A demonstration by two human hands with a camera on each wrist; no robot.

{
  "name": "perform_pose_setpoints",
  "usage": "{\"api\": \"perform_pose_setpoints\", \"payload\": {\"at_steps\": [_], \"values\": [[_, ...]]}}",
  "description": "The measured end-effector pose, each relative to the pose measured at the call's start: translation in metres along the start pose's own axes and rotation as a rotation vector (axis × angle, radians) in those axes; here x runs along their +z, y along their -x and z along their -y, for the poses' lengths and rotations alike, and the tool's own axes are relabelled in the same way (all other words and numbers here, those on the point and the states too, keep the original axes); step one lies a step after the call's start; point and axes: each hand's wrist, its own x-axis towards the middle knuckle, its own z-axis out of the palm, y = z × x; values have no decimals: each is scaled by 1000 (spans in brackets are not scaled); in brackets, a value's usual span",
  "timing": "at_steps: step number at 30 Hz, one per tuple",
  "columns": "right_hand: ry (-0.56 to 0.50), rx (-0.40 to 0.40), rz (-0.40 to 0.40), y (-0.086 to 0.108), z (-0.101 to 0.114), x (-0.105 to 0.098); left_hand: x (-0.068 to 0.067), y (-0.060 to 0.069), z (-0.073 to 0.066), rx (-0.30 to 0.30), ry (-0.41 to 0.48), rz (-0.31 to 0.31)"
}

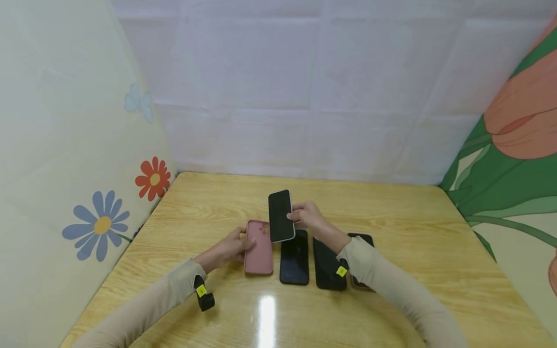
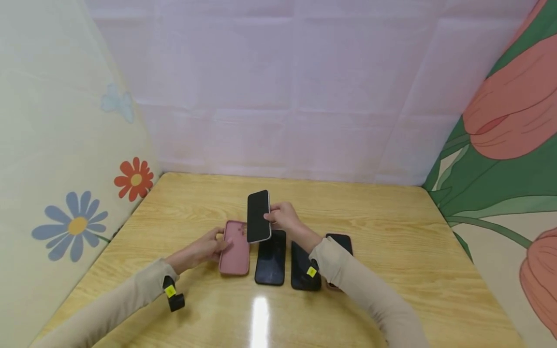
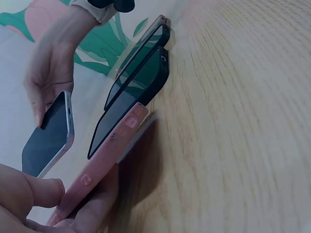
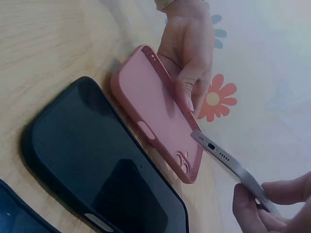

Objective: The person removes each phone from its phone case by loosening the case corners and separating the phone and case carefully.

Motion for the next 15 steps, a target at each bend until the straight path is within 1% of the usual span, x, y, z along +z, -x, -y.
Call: {"api": "perform_pose_setpoints", "payload": {"at_steps": [4, 8, 12, 15], "values": [[-33, -13, -19, -9, -1, 2, -2, 0, 3, -7, -18, 19], [-96, -8, -49, -20, -2, 7, -4, 1, 5, -10, -37, 26], [-110, 12, -98, -31, -1, 10, -3, 2, 6, -1, -53, 10], [-103, 29, -122, -38, 0, 11, -2, 2, 6, 17, -104, -22]]}}
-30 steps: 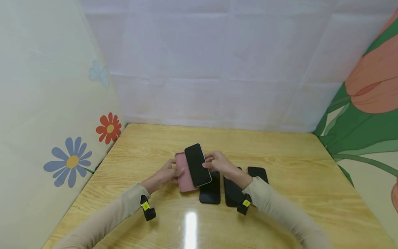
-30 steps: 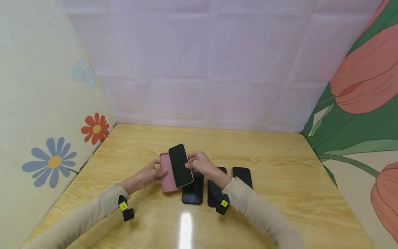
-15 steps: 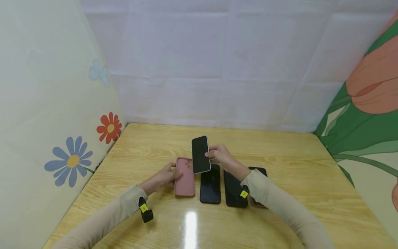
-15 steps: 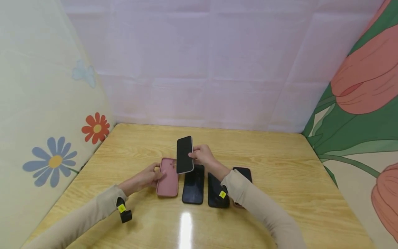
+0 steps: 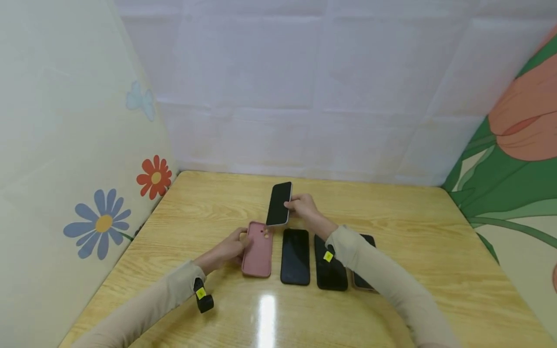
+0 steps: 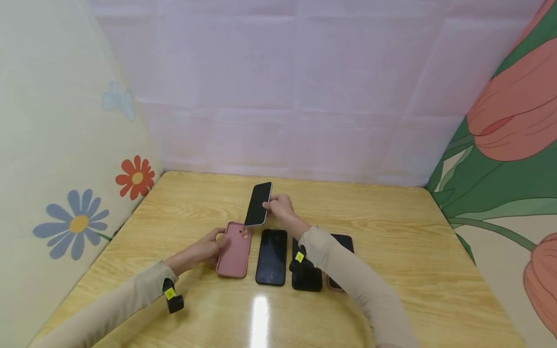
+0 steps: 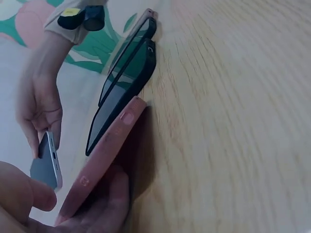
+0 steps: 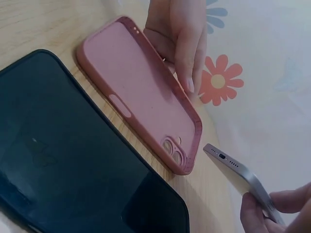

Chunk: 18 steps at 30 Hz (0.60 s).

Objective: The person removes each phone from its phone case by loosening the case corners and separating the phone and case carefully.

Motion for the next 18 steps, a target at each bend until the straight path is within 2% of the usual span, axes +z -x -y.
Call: {"api": "perform_pose_setpoints", "payload": {"at_steps": [6, 14, 18], "values": [[-33, 50, -14, -10, 0, 6, 3, 3, -6, 13, -136, -66], [-80, 58, -63, -17, -3, 14, 1, 3, -9, 58, -275, -39], [-65, 66, -84, -23, -6, 17, 1, 4, -11, 89, -365, -61]]}}
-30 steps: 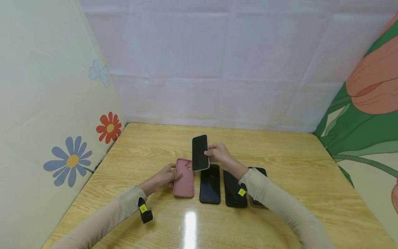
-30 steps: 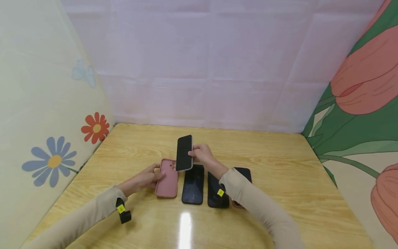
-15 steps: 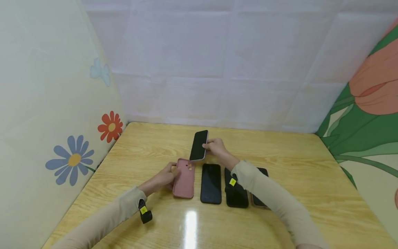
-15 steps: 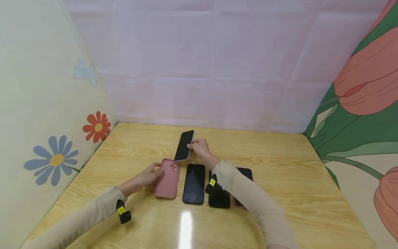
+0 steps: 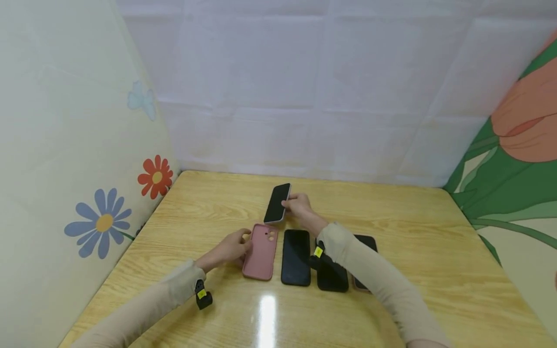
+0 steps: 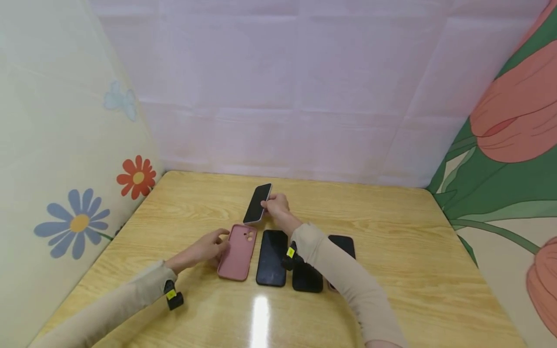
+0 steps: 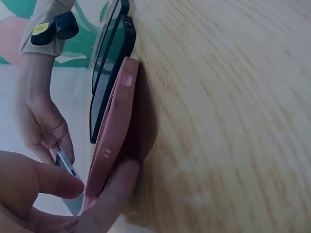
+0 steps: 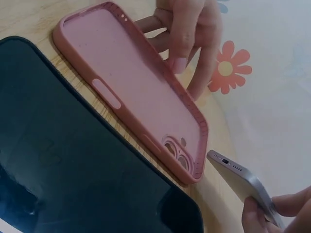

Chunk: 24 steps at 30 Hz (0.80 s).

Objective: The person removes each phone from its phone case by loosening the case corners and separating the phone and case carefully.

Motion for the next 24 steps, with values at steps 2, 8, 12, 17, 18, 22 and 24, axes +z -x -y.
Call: {"api": "perform_pose_setpoints", "payload": {"at_steps": [2, 8, 12, 17, 18, 22, 24], "values": [[19, 10, -20, -2, -1, 2, -1, 0, -1, 13, -31, -12], [-39, -5, -24, -26, -24, 6, -2, 2, -1, 2, -3, -1], [-71, 17, -12, -35, -30, 10, -3, 3, 1, -13, 3, 5], [18, 11, 0, -45, -28, 13, -4, 3, 1, -28, 10, 10], [30, -2, 10, -57, -35, 12, -4, 3, 1, -31, 14, 10], [62, 9, 44, -96, -60, 8, -3, 4, 1, -28, 20, 5], [72, 41, 47, -98, -59, 9, -2, 3, 0, -28, 22, 4]]}}
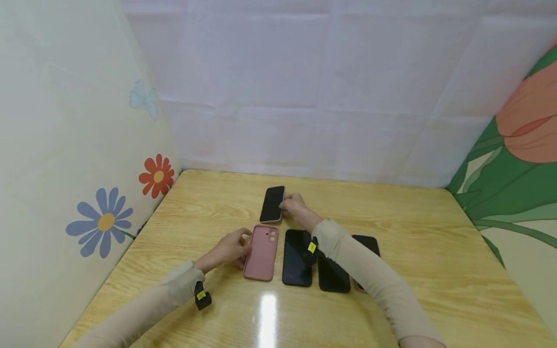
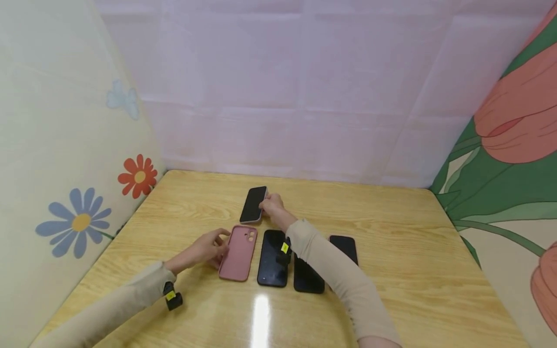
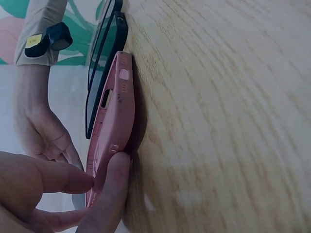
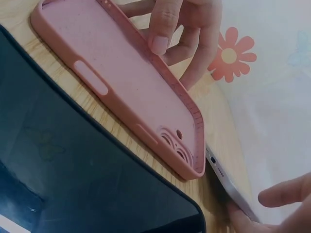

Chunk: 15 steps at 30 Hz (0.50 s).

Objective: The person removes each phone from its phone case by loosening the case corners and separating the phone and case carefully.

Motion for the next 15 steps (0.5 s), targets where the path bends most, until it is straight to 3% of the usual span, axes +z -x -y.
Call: {"api": "perform_pose_setpoints", "payload": {"at_steps": [2, 7, 8, 15], "values": [[-1, -16, 22, 9, 4, 0, 0, 0, 0, -1, 3, 1], [18, -14, 54, 56, 35, 7, 0, 0, 1, -6, 15, 0], [30, 17, 48, 70, 47, 10, 0, 0, 1, -8, 21, -1], [30, 20, 90, 90, 62, 13, -2, 0, 3, 3, -9, -20]]}}
